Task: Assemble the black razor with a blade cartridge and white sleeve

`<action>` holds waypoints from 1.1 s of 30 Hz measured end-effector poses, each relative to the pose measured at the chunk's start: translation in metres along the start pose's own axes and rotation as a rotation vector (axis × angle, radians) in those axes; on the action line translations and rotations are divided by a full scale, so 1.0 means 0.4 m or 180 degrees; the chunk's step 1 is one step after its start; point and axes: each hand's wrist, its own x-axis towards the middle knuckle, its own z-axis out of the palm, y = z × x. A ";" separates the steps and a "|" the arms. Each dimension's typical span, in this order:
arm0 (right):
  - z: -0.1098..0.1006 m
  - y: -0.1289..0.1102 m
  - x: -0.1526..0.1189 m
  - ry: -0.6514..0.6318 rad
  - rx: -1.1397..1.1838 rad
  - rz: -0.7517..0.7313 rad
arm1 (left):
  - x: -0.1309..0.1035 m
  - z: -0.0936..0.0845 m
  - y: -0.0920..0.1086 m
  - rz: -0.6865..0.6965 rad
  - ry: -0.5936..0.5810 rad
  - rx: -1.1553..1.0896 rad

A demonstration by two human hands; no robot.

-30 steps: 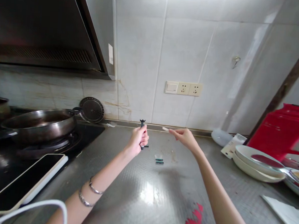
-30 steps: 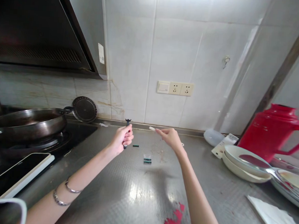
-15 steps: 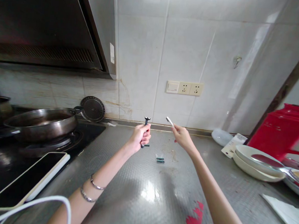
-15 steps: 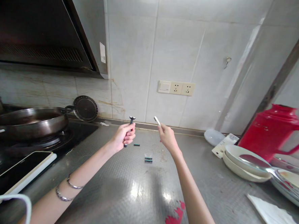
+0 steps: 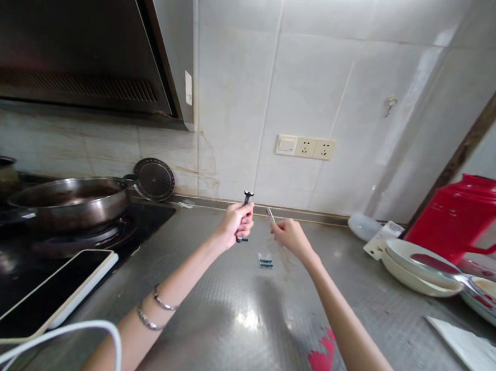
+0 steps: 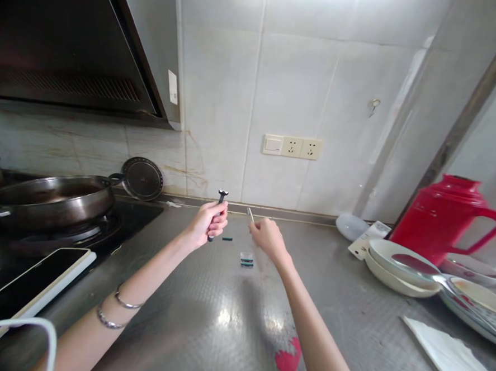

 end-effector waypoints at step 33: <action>0.218 -0.014 -0.105 -0.0610 -0.1517 0.0058 | 0.009 -0.003 -0.046 -0.0104 -0.0091 0.0257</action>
